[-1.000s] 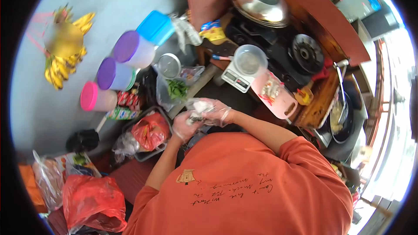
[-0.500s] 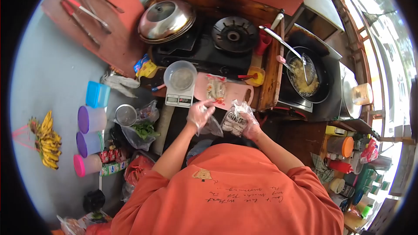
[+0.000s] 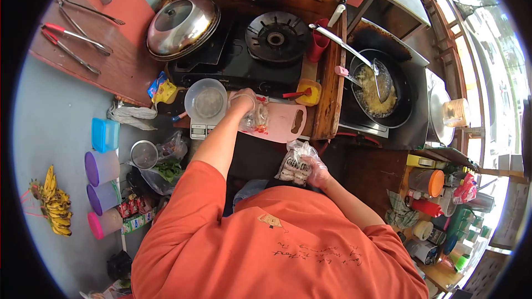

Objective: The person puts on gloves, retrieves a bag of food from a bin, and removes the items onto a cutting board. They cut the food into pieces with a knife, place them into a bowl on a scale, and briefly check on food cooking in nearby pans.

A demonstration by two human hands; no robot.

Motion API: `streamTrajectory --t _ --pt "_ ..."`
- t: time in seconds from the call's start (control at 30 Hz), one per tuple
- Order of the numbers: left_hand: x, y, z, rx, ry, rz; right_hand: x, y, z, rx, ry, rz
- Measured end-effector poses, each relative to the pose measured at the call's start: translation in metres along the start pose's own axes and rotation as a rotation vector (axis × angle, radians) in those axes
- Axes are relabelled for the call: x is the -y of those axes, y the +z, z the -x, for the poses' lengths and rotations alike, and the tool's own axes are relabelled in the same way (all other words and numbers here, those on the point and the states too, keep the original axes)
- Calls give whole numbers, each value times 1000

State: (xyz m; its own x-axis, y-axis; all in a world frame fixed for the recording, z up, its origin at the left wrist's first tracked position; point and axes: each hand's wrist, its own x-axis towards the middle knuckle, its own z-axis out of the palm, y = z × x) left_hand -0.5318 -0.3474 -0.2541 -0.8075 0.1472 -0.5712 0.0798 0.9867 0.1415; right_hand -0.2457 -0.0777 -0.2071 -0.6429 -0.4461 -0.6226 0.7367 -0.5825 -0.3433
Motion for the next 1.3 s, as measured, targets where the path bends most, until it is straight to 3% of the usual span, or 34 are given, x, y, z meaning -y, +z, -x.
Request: streamTrajectory --t 0.13,0.2,0.27,0.33,0.43,0.5,0.6,0.7,0.77,0.83,0.93,1.0,1.07,1.2,1.3 --pt "-19 -31 72 -98 15 63 8 7 -8 -50 19 33" --pt "-2 -8 73 -213 254 14 18 13 -12 47 76 -42" --pt "-4 -29 134 -237 257 18 19 26 -20 21 70 -12" --pt "22 -6 157 -216 290 -64 23 38 -29 55 91 -88" --pt "44 -12 246 -430 197 208 19 45 -55 76 123 -78" --pt "76 12 290 -503 -5 561 15 74 -68 164 100 -27" --pt "119 38 370 -473 -300 485 1 118 -87 364 141 42" --pt "160 77 450 -484 -543 523 -17 154 -103 385 295 39" --pt "188 98 490 -519 -754 580 -34 185 -116 561 404 42" --pt "221 144 525 -729 -1016 691 -51 215 -127 585 434 73" --pt "274 157 572 -657 -1188 662 -80 258 -138 590 506 89" --pt "301 157 593 -632 -1305 718 -98 284 -146 679 547 103" --pt "336 196 596 -615 -1384 780 -115 303 -159 704 570 111" --pt "386 253 583 -489 -1485 842 -137 327 -170 627 619 218" --pt "421 307 553 -463 -1622 959 -148 338 -171 555 812 74"
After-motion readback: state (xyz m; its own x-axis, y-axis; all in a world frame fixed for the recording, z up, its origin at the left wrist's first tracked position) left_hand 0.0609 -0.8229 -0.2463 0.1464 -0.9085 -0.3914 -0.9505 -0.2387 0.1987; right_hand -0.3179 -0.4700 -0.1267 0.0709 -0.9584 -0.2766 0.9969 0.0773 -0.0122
